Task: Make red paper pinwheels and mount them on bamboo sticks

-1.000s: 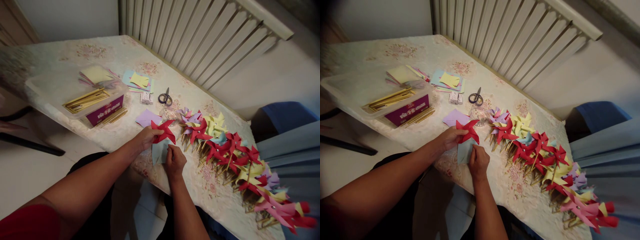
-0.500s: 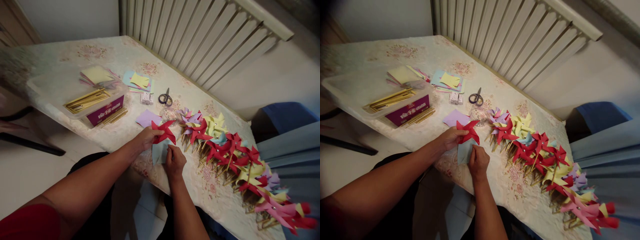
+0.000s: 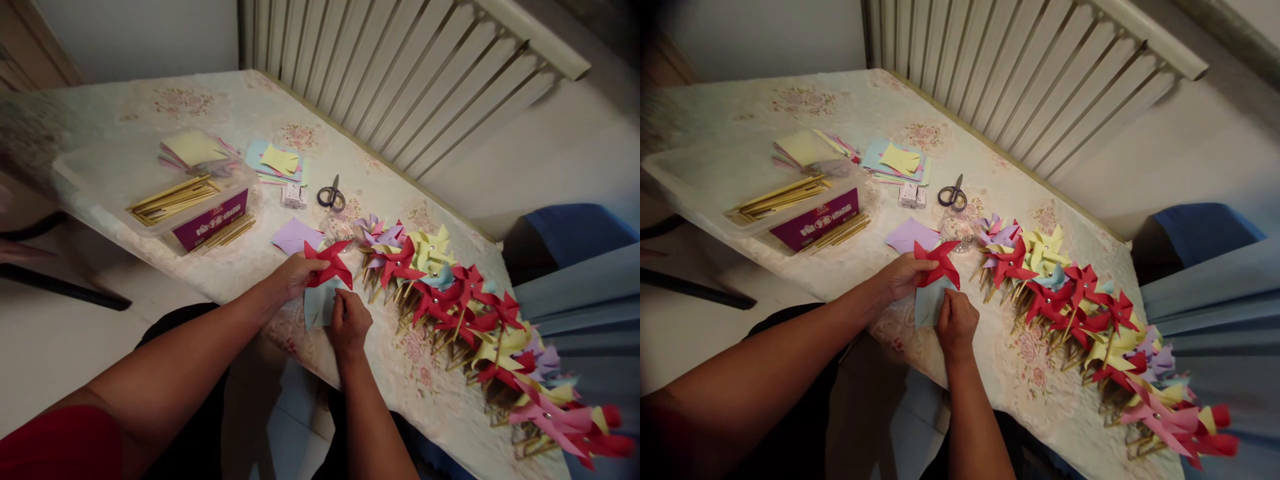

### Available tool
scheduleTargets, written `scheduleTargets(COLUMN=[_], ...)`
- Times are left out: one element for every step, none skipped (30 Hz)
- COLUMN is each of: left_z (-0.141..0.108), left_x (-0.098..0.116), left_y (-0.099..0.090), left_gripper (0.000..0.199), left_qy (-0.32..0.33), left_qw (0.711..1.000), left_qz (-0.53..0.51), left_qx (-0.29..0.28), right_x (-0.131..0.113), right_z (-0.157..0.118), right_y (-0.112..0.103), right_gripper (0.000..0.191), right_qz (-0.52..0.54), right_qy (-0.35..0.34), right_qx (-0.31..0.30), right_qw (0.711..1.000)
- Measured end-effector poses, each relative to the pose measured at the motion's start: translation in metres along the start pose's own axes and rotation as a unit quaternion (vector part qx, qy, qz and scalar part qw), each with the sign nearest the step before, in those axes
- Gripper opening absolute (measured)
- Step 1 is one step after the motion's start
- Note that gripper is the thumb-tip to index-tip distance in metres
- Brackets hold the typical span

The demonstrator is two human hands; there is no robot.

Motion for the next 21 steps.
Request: scheduleTargets(left_z=[0.0,0.001,0.001,0.002,0.002,0.003,0.003,0.004,0.004,0.004,0.004,0.005,0.006,0.006,0.007,0.009,0.01,0.011,0.012,0.011,0.01], left_x=[0.0,0.0,0.0,0.0,0.0,0.0,-0.001,-0.001,-0.001,-0.002,-0.002,-0.002,-0.001,0.0,0.001,0.001,0.002,0.003,0.003,0.004,0.005], left_y=[0.0,0.0,0.0,0.0,0.0,0.0,0.001,0.002,0.003,0.003,0.004,0.004,0.004,0.004,0.004,0.004,0.004,0.003,0.002,-0.001,-0.003], left_gripper=[0.017,0.017,0.017,0.018,0.018,0.018,0.019,0.019,0.019,0.018,0.018,0.019,0.019,0.019,0.019,0.019,0.019,0.019,0.018,0.018,0.018], left_qy=[0.0,0.001,0.002,0.003,0.004,0.004,0.003,0.002,0.002,0.003,0.005,0.009,0.015,0.02,0.024,0.025,0.026,0.028,0.03,0.035,0.042], left_qw=[1.0,1.0,1.0,1.0,1.0,1.0,1.0,1.0,1.0,1.0,1.0,1.0,1.0,1.0,1.0,1.0,1.0,1.0,1.0,0.999,0.999], left_qz=[0.002,0.003,0.004,0.003,0.001,-0.001,-0.003,-0.004,-0.004,-0.001,0.003,0.006,0.007,0.006,0.003,0.0,-0.004,-0.006,-0.007,-0.004,0.002], left_qx=[0.0,0.001,0.001,0.002,0.004,0.004,0.002,-0.001,-0.004,-0.007,-0.009,-0.009,-0.007,-0.006,-0.007,-0.008,-0.008,-0.005,0.001,0.01,0.014], right_x=[0.0,0.0,0.0,0.0,0.001,0.001,0.001,0.001,0.001,0.0,-0.003,-0.006,-0.011,-0.018,-0.025,-0.034,-0.043,-0.052,-0.062,-0.071,-0.08], right_z=[0.0,0.0,-0.001,-0.001,-0.001,-0.001,-0.002,-0.002,-0.002,-0.003,-0.003,-0.004,-0.004,-0.004,-0.004,-0.004,-0.003,-0.001,0.001,0.004,0.008], right_y=[0.0,0.0,0.0,0.0,0.0,0.0,-0.001,-0.001,-0.002,-0.003,-0.004,-0.006,-0.008,-0.009,-0.011,-0.012,-0.013,-0.013,-0.011,-0.008,-0.004], right_gripper=[0.022,0.022,0.022,0.022,0.022,0.022,0.022,0.022,0.021,0.021,0.02,0.02,0.02,0.02,0.02,0.02,0.02,0.021,0.021,0.021,0.021], right_qz=[-0.001,-0.001,-0.001,-0.001,0.0,0.001,0.001,0.003,0.006,0.01,0.016,0.022,0.03,0.037,0.044,0.051,0.057,0.065,0.071,0.077,0.082], right_qy=[0.0,-0.001,-0.002,-0.004,-0.005,-0.006,-0.007,-0.008,-0.009,-0.01,-0.012,-0.015,-0.018,-0.022,-0.026,-0.032,-0.036,-0.039,-0.044,-0.047,-0.052], right_qx=[0.0,0.0,0.0,0.001,0.0,0.0,0.001,0.002,0.005,0.007,0.01,0.012,0.014,0.016,0.016,0.014,0.009,0.0,-0.013,-0.026,-0.039], right_qw=[1.0,1.0,1.0,1.0,1.0,1.0,1.0,1.0,1.0,1.0,1.0,1.0,0.999,0.999,0.999,0.998,0.998,0.997,0.996,0.996,0.995])
Point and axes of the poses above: each hand's wrist, its own z-axis towards the middle knuckle, its own y-axis out of the palm, x = y × z, the point moved 8 cm from there along z, towards the middle knuckle, and after that the axes turned 14 degrees about x, right-handed, at the moved point
